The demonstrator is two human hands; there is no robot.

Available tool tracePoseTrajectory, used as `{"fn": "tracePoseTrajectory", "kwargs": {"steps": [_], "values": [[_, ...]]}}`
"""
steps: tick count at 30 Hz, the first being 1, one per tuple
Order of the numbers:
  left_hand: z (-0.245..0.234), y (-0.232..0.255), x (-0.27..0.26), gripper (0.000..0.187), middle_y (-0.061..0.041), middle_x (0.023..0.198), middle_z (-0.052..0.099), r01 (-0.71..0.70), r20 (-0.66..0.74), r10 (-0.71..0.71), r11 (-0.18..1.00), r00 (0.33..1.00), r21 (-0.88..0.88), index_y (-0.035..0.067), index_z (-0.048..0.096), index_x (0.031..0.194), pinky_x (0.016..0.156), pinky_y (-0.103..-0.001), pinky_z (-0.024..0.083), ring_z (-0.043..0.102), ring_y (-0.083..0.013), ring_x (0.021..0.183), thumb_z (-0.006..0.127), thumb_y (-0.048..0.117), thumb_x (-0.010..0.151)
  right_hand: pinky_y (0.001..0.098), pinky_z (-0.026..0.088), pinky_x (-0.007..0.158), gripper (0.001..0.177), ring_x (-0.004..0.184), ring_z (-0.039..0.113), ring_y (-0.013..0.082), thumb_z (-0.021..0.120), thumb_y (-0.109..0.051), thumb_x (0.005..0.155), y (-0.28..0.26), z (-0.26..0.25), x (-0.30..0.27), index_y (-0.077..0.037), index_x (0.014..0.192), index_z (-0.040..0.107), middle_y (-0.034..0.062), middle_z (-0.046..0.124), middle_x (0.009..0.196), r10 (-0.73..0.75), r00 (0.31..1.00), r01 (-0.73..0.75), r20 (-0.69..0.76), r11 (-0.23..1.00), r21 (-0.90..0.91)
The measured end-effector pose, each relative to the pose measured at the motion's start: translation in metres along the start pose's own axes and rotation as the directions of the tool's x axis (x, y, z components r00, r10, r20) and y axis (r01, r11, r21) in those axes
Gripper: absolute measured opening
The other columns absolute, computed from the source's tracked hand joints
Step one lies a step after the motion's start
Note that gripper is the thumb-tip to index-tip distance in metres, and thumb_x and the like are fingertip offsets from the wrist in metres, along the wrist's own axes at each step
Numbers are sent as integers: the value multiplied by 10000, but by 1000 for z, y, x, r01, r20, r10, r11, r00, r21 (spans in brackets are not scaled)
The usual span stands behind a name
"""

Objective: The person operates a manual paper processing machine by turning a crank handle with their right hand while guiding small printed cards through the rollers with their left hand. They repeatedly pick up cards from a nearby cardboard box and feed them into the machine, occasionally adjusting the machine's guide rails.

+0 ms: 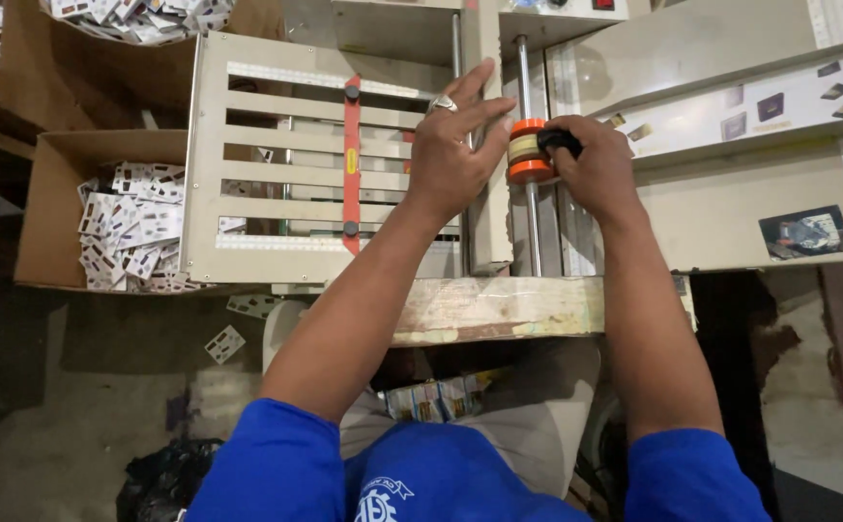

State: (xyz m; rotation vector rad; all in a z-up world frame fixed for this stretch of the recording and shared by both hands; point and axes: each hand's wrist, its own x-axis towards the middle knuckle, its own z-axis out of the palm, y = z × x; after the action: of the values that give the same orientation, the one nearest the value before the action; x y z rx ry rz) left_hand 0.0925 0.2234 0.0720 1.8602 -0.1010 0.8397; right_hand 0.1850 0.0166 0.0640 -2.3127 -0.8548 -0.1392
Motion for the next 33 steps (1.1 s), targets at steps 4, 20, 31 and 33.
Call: {"fn": "tracePoseTrajectory", "kwargs": {"steps": [4,20,31,33], "values": [[-1,3,1,235,-110,1372,662,-17,-45,19,999,999,45,31,780,1110,1093,-370,541,651,-262,1275,750,57,878,369,534,723,359,772,663,266,693,92,815,2,2,0,4,1160,742,151,752,994,-39,999,38,-31,999,-16],[-3,4,2,209,-75,1320,695,-21,-46,23,999,999,47,38,788,1070,1078,-370,541,661,-258,1247,753,71,867,354,523,676,303,715,647,255,717,24,845,4,1,0,22,1146,752,145,753,953,-60,998,59,-29,997,-40],[-7,8,3,194,-90,1342,680,-24,-20,24,999,999,36,16,793,1067,1129,-366,503,666,-235,1250,739,62,887,350,534,700,356,744,652,246,648,123,813,-4,-2,-1,25,1138,755,152,749,969,-21,1000,21,-23,1000,3],[-7,8,3,192,-101,1338,682,-33,-22,33,999,999,31,9,793,1061,1141,-365,491,676,-227,1241,742,51,880,364,535,716,367,748,654,256,657,129,807,-1,-2,-1,17,1141,759,154,749,976,-28,999,27,-20,999,-23]]}}
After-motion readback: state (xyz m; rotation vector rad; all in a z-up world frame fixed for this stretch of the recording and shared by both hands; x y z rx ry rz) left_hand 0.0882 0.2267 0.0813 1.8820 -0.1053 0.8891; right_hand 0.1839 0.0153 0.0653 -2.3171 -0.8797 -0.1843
